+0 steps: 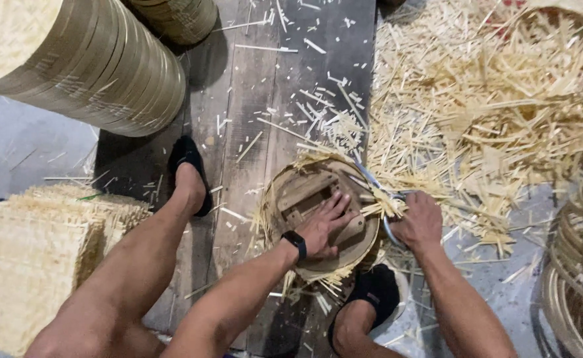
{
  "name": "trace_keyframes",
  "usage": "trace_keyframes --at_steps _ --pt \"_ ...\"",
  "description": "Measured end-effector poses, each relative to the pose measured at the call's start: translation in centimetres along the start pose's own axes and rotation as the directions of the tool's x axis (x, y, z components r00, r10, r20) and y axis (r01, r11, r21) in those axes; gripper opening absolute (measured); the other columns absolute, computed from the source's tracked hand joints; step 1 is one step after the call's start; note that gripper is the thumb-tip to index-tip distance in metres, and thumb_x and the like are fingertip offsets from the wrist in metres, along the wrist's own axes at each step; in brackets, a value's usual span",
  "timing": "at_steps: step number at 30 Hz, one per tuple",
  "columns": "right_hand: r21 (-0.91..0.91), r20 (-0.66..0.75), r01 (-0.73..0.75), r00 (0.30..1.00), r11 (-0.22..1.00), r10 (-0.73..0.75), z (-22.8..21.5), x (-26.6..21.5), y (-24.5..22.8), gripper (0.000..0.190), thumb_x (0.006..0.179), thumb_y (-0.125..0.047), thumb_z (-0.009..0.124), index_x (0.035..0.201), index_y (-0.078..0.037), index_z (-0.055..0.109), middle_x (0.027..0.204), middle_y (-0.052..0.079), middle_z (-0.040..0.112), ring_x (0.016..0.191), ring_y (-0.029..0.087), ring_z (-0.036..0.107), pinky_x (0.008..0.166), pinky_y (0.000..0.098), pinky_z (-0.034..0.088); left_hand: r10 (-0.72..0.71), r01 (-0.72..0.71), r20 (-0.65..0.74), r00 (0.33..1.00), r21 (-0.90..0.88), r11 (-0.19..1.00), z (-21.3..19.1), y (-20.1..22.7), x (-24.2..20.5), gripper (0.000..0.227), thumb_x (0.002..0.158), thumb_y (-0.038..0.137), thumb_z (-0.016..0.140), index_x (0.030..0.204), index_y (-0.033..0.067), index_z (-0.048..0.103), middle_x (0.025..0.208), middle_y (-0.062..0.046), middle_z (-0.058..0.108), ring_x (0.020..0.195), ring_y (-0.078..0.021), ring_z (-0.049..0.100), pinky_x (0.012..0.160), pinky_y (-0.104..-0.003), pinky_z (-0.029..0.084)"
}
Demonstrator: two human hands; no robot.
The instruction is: Assembling and trimming circular bamboo steamer trays using pre-woven mats, circular frames, and scissors.
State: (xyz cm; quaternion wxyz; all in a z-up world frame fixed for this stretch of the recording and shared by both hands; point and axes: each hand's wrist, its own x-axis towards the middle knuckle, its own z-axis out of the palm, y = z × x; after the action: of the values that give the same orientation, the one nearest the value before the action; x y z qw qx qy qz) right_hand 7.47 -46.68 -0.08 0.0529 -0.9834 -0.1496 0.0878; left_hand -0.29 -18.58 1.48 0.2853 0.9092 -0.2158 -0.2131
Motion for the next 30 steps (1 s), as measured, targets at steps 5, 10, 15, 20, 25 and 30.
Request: trace_keyframes --at_steps 5,10,15,20,25,30 --pt "0.069 0.124 -0.052 0.991 0.996 0.043 0.1 -0.5 1.9 0.049 0.075 -0.047 0.073 0.108 -0.012 0.073 0.102 0.015 0.068 0.098 0.033 0.068 0.084 0.0482 0.055 -0.237 0.234 -0.010 0.972 -0.110 0.966 -2.9 4.3 1.1 0.117 0.073 0.047 0.080 0.166 0.0155 0.017 0.173 -0.021 0.009 0.160 -0.0408 0.002 0.127 -0.059 0.007" --pt "-0.046 -0.163 0.138 0.976 0.989 -0.143 1.4 0.0 1.5 0.069 0.060 -0.055 0.079 0.098 0.000 0.067 0.090 0.018 0.066 0.087 0.035 0.067 0.076 0.0467 0.056 -0.716 0.676 -0.057 0.696 -0.284 0.680 3.0 4.9 4.1 0.127 0.076 0.072 0.069 0.159 -0.0049 0.010 0.164 -0.034 0.010 0.154 -0.0485 0.004 0.124 -0.061 0.000" --pt "-0.006 -0.096 0.075 0.993 0.997 -0.075 7.1 0.3 3.6 0.028 0.085 -0.029 0.066 0.099 -0.004 0.066 0.090 0.015 0.066 0.081 0.032 0.068 0.072 0.0468 0.056 -0.581 0.571 -0.093 0.809 -0.110 0.813 2.8 3.9 2.1 0.128 0.075 0.073 0.069 0.156 -0.0110 0.015 0.162 -0.036 0.019 0.152 -0.0525 0.011 0.123 -0.062 0.000" --pt "0.025 0.047 0.014 0.999 1.000 -0.015 4.4 -1.7 4.0 0.028 0.092 -0.033 0.063 0.094 -0.005 0.067 0.089 0.016 0.067 0.079 0.034 0.069 0.067 0.0507 0.055 -0.421 0.421 -0.012 0.907 0.056 0.905 3.8 2.6 0.5 0.125 0.074 0.071 0.068 0.156 -0.0102 0.020 0.161 -0.034 0.025 0.151 -0.0514 0.016 0.123 -0.063 0.002" --pt "0.080 -0.033 -0.022 0.999 0.997 0.025 6.9 1.6 2.8 0.023 0.102 -0.027 0.054 0.101 -0.005 0.063 0.095 0.016 0.065 0.084 0.032 0.069 0.072 0.0417 0.058 -0.334 0.332 0.015 0.942 0.082 0.940 2.2 2.3 0.2 0.121 0.078 0.068 0.071 0.155 -0.0115 0.022 0.160 -0.035 0.028 0.150 -0.0524 0.018 0.123 -0.063 0.005" --pt "0.046 0.151 0.027 0.988 0.999 -0.033 2.8 -0.1 4.0 0.024 0.094 -0.033 0.061 0.099 -0.009 0.066 0.094 0.013 0.069 0.082 0.027 0.070 0.073 0.0407 0.060 -0.210 0.186 0.120 0.970 0.187 0.965 1.4 0.4 -1.0 0.126 0.071 0.069 0.074 0.156 -0.0068 0.022 0.160 -0.030 0.030 0.151 -0.0485 0.019 0.123 -0.059 0.008"
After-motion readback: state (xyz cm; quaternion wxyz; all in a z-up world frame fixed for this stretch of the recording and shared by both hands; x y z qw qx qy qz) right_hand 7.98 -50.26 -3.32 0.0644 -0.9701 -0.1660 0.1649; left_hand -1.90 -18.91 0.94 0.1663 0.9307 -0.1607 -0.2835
